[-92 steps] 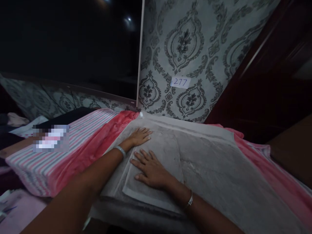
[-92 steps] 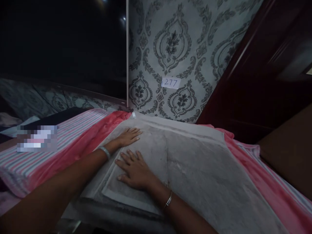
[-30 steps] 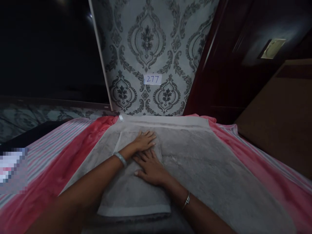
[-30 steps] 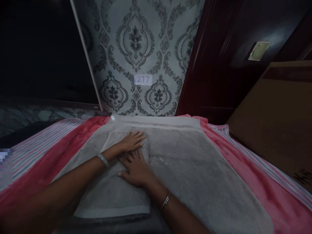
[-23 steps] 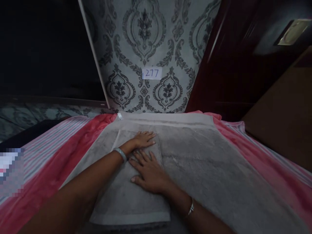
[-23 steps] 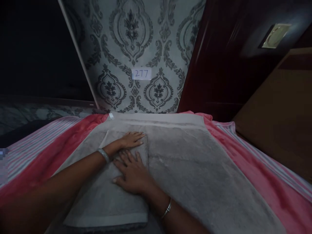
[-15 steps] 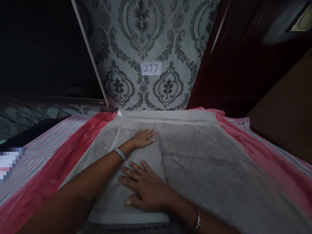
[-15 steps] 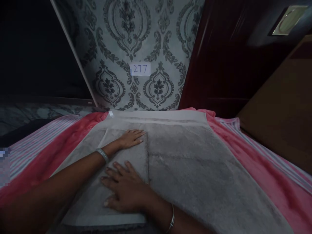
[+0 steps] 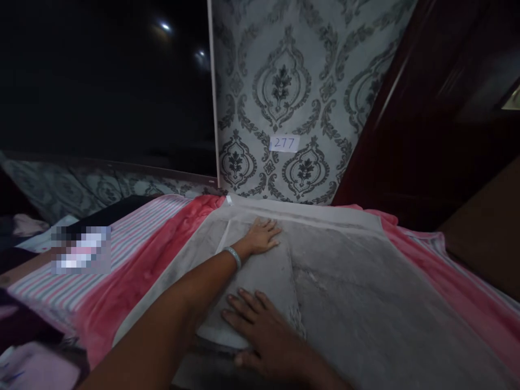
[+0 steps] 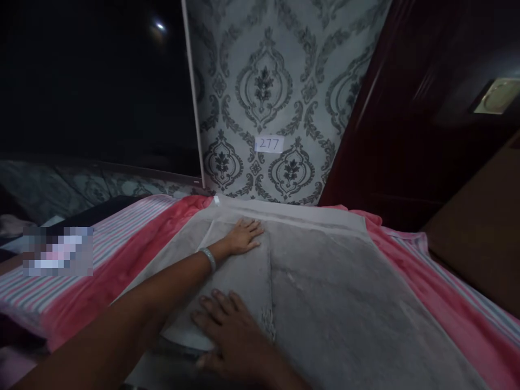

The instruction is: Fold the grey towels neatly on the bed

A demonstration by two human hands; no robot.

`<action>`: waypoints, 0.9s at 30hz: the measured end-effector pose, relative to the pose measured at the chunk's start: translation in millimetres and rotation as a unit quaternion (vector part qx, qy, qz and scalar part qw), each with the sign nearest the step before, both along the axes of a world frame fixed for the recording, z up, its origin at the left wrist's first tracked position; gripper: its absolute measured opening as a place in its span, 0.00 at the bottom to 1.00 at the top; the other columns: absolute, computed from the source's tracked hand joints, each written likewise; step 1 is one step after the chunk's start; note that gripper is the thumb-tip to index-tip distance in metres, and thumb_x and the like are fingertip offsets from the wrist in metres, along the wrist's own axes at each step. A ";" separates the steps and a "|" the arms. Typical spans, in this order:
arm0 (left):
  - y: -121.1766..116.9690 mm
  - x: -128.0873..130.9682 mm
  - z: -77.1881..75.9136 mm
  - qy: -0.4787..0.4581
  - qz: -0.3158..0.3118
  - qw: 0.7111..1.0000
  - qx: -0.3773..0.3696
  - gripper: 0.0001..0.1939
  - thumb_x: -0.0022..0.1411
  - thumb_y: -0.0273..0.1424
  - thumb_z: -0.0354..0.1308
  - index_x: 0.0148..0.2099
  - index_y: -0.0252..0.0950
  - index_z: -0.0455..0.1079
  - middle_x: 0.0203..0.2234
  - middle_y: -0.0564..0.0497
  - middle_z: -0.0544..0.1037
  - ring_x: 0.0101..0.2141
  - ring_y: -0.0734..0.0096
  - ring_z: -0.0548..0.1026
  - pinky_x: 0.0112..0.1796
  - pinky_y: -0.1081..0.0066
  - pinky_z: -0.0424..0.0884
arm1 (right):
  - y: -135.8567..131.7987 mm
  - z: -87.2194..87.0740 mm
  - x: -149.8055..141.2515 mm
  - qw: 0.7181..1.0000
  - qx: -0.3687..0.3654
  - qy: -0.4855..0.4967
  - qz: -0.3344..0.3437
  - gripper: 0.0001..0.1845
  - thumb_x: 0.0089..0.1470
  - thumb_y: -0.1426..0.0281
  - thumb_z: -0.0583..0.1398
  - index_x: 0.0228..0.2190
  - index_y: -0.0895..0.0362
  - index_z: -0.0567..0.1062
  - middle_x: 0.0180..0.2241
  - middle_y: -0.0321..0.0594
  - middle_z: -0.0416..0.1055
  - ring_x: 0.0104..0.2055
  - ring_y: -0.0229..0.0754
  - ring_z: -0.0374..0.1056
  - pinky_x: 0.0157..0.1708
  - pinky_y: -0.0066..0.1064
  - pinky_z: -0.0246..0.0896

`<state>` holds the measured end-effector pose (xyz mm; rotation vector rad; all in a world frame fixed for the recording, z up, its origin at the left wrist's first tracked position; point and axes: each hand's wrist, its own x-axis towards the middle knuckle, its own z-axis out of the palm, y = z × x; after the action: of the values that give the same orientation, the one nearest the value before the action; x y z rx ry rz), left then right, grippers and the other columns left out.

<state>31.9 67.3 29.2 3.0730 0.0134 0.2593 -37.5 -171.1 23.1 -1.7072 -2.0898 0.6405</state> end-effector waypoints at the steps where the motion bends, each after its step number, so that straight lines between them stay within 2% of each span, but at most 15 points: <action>1: 3.7 -6.7 4.6 0.012 -0.006 1.000 -0.011 0.30 0.71 0.47 0.43 0.69 0.43 0.59 0.71 0.42 0.54 0.70 0.53 0.50 0.67 0.41 0.40 | 4.2 2.3 3.0 1.000 -0.001 -0.002 -0.004 0.39 0.64 0.47 0.55 0.70 0.45 0.52 0.72 0.37 0.42 0.74 0.49 0.34 0.71 0.52 0.28; 4: 26.4 -32.7 16.1 0.051 -0.004 0.997 -0.062 0.28 0.73 0.45 0.39 0.70 0.45 0.58 0.71 0.45 0.56 0.70 0.58 0.51 0.66 0.42 0.42 | 26.2 13.0 13.3 0.998 0.025 -0.019 -0.045 0.32 0.67 0.53 0.54 0.68 0.49 0.59 0.71 0.43 0.48 0.73 0.48 0.42 0.71 0.47 0.37; 6: 47.2 -51.3 18.5 0.060 0.023 0.995 -0.077 0.29 0.73 0.44 0.38 0.71 0.45 0.56 0.71 0.45 0.55 0.71 0.57 0.50 0.66 0.41 0.41 | 47.6 18.7 19.1 0.996 0.039 -0.042 -0.071 0.30 0.69 0.57 0.53 0.67 0.51 0.60 0.71 0.45 0.49 0.72 0.48 0.43 0.70 0.47 0.38; 9: 73.4 -72.8 11.7 0.077 0.077 0.992 -0.065 0.30 0.72 0.44 0.40 0.72 0.44 0.54 0.72 0.44 0.53 0.71 0.55 0.48 0.66 0.40 0.40 | 78.3 17.4 23.3 0.993 0.038 -0.082 -0.073 0.31 0.69 0.56 0.51 0.69 0.51 0.56 0.72 0.45 0.44 0.74 0.50 0.37 0.70 0.51 0.33; 12: 84.8 -81.2 -2.2 0.071 0.105 0.990 -0.058 0.30 0.73 0.45 0.37 0.73 0.44 0.51 0.72 0.44 0.51 0.71 0.57 0.46 0.67 0.43 0.39 | 91.2 6.6 20.2 0.992 0.031 -0.115 -0.048 0.36 0.67 0.50 0.51 0.70 0.49 0.52 0.73 0.43 0.38 0.74 0.52 0.28 0.70 0.56 0.24; 14: 86.4 -80.9 -10.2 0.060 0.100 0.991 -0.062 0.31 0.73 0.45 0.36 0.73 0.44 0.51 0.72 0.45 0.51 0.71 0.58 0.46 0.67 0.46 0.38 | 87.5 -0.2 14.6 0.993 0.026 -0.116 -0.018 0.38 0.66 0.47 0.51 0.70 0.47 0.50 0.73 0.40 0.37 0.74 0.51 0.26 0.70 0.56 0.21; 18: 87.7 -76.2 -18.2 0.052 0.092 0.992 -0.073 0.32 0.73 0.48 0.34 0.73 0.45 0.50 0.72 0.47 0.51 0.71 0.58 0.46 0.67 0.48 0.36 | 67.3 -6.7 -0.5 0.995 0.032 -0.091 0.039 0.39 0.66 0.47 0.51 0.70 0.46 0.48 0.73 0.38 0.36 0.74 0.49 0.26 0.71 0.55 0.23; 23: 87.7 -74.7 -19.2 0.048 0.089 0.991 -0.085 0.32 0.73 0.48 0.35 0.73 0.46 0.50 0.72 0.49 0.51 0.71 0.58 0.46 0.67 0.48 0.35 | 46.2 -8.0 -22.1 0.995 0.028 -0.066 0.065 0.42 0.65 0.48 0.55 0.71 0.47 0.46 0.73 0.37 0.35 0.74 0.49 0.25 0.71 0.52 0.22; 27: 80.0 -76.6 -14.9 0.054 0.097 0.991 -0.075 0.31 0.73 0.46 0.35 0.73 0.45 0.50 0.73 0.48 0.51 0.71 0.58 0.46 0.68 0.48 0.36 | 33.1 -2.0 -37.8 0.998 0.006 -0.030 0.060 0.41 0.65 0.48 0.55 0.71 0.45 0.46 0.73 0.34 0.37 0.74 0.46 0.25 0.71 0.49 0.19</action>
<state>-44.7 147.3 14.3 2.9331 0.3227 0.0941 -75.3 -138.0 21.2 -1.6236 -2.2474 0.6178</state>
